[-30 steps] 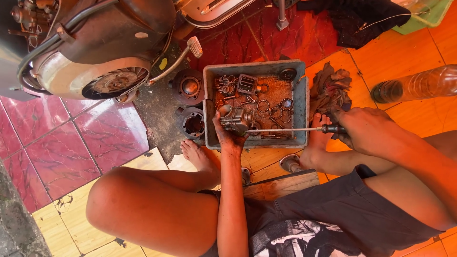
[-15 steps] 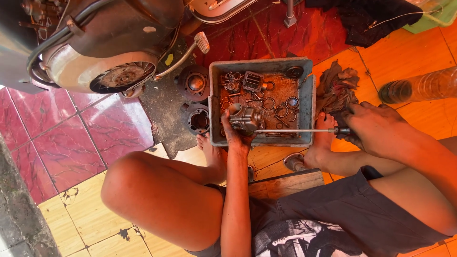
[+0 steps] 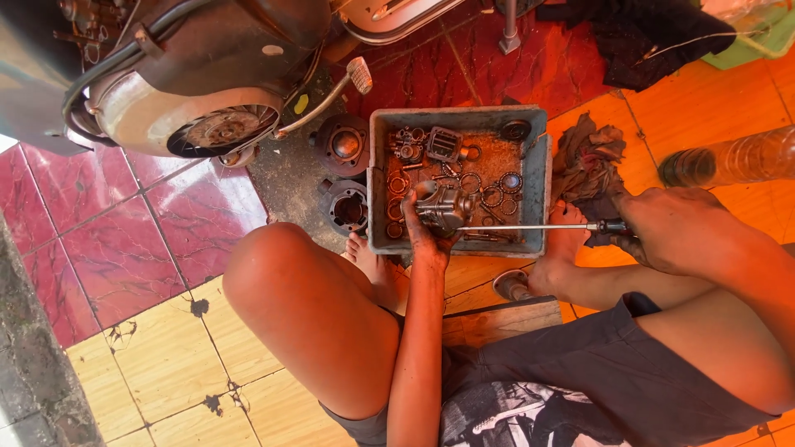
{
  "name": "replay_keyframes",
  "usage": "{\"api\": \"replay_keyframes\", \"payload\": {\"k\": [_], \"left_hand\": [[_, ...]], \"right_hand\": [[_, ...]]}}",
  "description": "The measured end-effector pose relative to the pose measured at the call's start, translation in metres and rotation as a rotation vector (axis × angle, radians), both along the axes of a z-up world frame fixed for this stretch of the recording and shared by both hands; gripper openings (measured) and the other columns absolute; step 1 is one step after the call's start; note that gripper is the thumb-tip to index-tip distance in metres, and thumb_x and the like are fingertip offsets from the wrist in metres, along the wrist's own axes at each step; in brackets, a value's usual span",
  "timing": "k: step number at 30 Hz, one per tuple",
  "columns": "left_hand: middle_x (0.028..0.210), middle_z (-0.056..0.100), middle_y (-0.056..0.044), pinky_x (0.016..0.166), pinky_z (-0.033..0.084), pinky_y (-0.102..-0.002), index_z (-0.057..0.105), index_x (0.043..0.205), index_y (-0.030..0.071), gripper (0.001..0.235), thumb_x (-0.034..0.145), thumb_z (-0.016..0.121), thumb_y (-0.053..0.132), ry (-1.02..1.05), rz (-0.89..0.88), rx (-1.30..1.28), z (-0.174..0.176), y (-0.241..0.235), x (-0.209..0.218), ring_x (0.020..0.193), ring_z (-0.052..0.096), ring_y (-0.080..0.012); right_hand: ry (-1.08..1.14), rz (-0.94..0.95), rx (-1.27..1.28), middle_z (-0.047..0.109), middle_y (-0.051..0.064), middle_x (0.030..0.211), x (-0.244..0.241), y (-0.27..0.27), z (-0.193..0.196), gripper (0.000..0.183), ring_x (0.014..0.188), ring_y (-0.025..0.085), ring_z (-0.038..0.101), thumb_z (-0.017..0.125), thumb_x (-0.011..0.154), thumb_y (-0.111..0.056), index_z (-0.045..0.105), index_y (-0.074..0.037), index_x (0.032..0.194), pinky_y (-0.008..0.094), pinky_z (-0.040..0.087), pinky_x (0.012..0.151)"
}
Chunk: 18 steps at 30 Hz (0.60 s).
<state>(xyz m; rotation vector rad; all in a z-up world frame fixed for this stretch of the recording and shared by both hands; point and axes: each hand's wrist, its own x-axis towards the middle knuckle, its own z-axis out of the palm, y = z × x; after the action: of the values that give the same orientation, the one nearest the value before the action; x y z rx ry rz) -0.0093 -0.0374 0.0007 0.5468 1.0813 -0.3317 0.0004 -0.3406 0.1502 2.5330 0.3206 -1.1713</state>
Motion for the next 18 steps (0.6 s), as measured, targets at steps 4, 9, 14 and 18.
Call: {"api": "replay_keyframes", "payload": {"k": [4,9,14,18], "left_hand": [[0.118,0.073,-0.014,0.077,0.059,-0.044,0.064,0.131,0.016,0.082,0.069,0.063,0.069,-0.002,-0.004,-0.07,-0.002,-0.011,-0.003,0.102,0.07,-0.0293],[0.12,0.07,-0.014,0.083,0.06,-0.046,0.061,0.133,0.015,0.083,0.069,0.064,0.067,-0.084,-0.021,-0.093,0.022,-0.008,-0.005,0.105,0.069,-0.0296],[0.114,0.071,-0.01,0.081,0.059,-0.048,0.064,0.128,0.017,0.075,0.07,0.065,0.064,-0.123,0.081,-0.144,0.02,0.007,-0.01,0.104,0.068,-0.0284],[0.121,0.071,-0.011,0.088,0.054,-0.046,0.062,0.132,0.016,0.083,0.066,0.063,0.067,-0.035,0.063,-0.082,0.024,0.012,-0.002,0.109,0.066,-0.0273]], "right_hand": [[-0.035,0.035,-0.022,0.077,0.002,0.097,-0.002,-0.01,0.01,0.05,0.088,0.031,0.077,0.056,0.091,-0.044,0.041,-0.029,0.136,0.046,0.059,0.067],[0.001,-0.108,0.067,0.075,0.006,0.096,0.0,0.001,0.034,0.046,0.087,0.03,0.076,0.061,0.089,-0.036,0.046,-0.025,0.13,0.043,0.059,0.069],[0.087,-0.112,0.105,0.063,0.002,0.115,-0.004,-0.016,0.006,0.024,0.106,0.021,0.069,0.062,0.083,-0.025,0.061,-0.02,0.106,0.04,0.059,0.082],[0.002,0.004,0.137,0.067,0.004,0.097,0.007,-0.004,0.013,0.01,0.092,0.024,0.069,0.054,0.086,-0.022,0.062,-0.018,0.09,0.04,0.055,0.075]]}}
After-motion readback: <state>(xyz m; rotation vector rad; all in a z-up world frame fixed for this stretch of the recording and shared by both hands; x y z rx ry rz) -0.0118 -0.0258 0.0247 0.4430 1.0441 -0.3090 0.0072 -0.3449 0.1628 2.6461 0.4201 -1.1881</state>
